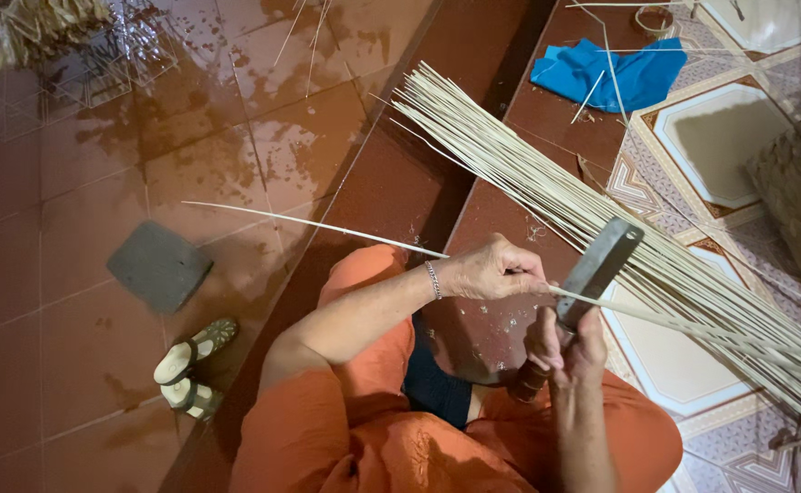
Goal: The person sits on the floor and uses a knife to shave thin strips from bamboo sticks. They hold each stick with one hand and draw the knife along its length to remove the outer layer, repeating this process for multiple sticks.
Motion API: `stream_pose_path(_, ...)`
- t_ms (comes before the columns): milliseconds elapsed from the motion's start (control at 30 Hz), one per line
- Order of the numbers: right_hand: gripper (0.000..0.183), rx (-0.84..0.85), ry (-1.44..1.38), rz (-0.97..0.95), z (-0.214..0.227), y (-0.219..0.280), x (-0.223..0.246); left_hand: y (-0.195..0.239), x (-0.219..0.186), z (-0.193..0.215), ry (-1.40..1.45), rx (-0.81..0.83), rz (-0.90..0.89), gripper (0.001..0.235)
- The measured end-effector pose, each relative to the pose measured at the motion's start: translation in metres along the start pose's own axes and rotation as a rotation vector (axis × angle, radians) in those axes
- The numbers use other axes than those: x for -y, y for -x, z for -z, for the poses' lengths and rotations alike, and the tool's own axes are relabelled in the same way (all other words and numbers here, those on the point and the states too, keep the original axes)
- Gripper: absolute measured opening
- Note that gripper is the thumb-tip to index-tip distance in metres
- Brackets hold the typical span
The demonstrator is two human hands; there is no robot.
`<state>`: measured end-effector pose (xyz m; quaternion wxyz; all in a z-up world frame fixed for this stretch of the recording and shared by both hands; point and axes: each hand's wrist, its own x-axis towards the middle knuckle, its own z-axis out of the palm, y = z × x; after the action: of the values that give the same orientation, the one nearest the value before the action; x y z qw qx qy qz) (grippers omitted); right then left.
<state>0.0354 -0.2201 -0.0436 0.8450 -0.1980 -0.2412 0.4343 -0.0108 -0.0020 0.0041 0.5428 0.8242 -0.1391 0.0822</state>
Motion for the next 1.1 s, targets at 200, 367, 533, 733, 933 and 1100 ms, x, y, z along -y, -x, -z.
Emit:
stream_pose_path(200,0.054,-0.125,0.021,-0.038,-0.009,-0.004,-0.008,0.006,0.005,0.000,0.007,0.014,0.053,0.014)
stream_pose_path(367,0.054,-0.242,0.112,-0.062,-0.024,-0.022,0.013,-0.006,-0.005,0.006,0.094,-0.079,0.084,0.013)
stream_pose_path(533,0.038,-0.317,0.196,-0.027,-0.048,-0.035,0.032,-0.009,-0.049,0.019,-0.245,-0.389,-0.200,0.022)
stream_pose_path(733,0.032,-0.347,0.232,-0.062,-0.049,-0.024,0.030,-0.034,-0.089,0.001,-0.501,-0.341,-0.462,0.030)
stream_pose_path(933,0.026,-0.470,0.200,-0.124,-0.050,-0.025,0.031,-0.062,-0.083,-0.006,-0.621,-0.217,-0.485,0.014)
stream_pose_path(1100,0.027,-0.369,0.068,-0.144,-0.045,-0.029,0.034,-0.061,-0.066,-0.006,-0.570,-0.280,-0.502,0.010)
